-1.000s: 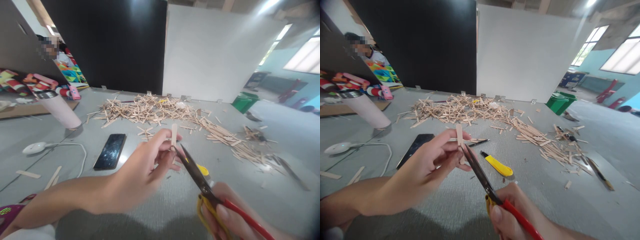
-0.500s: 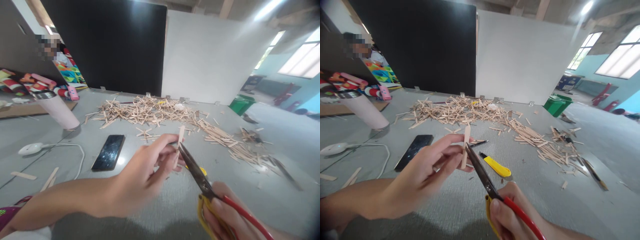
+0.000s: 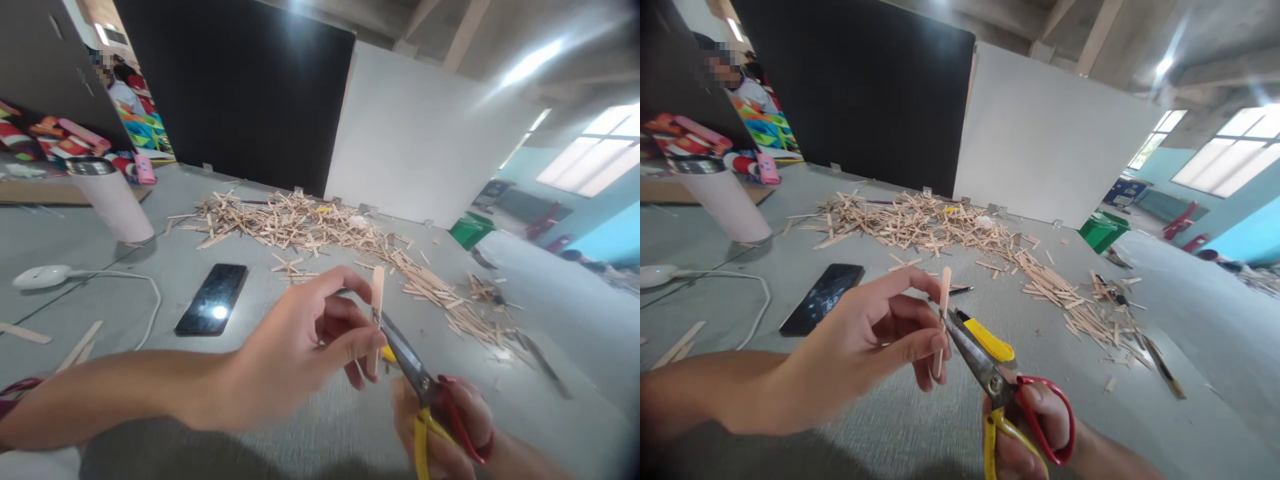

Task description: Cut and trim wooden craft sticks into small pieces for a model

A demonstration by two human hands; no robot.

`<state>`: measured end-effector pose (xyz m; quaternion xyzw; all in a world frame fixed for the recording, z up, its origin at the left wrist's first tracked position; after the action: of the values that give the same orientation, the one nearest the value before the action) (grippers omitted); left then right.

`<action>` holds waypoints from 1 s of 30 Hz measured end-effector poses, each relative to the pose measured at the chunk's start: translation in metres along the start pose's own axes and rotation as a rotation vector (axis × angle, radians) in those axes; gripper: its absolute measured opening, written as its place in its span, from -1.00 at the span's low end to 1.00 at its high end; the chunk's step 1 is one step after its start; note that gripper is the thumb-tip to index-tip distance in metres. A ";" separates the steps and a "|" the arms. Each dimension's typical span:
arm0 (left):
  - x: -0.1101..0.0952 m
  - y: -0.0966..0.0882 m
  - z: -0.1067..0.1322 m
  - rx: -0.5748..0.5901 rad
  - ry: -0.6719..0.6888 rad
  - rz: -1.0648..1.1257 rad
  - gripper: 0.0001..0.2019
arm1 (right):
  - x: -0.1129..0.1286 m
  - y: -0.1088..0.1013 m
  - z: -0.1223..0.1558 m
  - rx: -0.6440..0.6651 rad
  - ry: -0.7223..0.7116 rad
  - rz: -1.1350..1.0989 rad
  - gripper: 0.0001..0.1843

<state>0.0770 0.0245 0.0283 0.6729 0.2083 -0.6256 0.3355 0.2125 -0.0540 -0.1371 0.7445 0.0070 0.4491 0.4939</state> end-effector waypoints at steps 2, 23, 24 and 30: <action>-0.002 0.001 0.002 0.011 0.005 0.003 -0.73 | -0.001 0.002 0.000 0.037 0.011 -0.027 -0.22; 0.006 -0.001 0.001 0.000 -0.008 -0.034 -0.76 | 0.022 -0.007 0.001 0.189 -0.036 -0.047 0.14; 0.007 -0.001 -0.001 0.021 -0.018 -0.018 -0.76 | 0.027 -0.008 0.001 0.193 -0.033 -0.034 0.15; 0.007 -0.003 -0.008 0.039 -0.033 -0.035 -0.78 | 0.068 -0.001 -0.001 0.238 -0.086 0.103 -0.09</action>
<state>0.0813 0.0318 0.0209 0.6652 0.2025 -0.6462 0.3145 0.2525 -0.0214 -0.0926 0.8158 0.0007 0.4375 0.3782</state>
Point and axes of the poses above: each hand's wrist, its own z-axis away from the middle knuckle, its own y-axis out of the palm, x = y × z, the point moved 9 cm from there along -z, towards the middle knuckle, and after that the axes turned 11 degrees about -y, right-handed, at the moved point
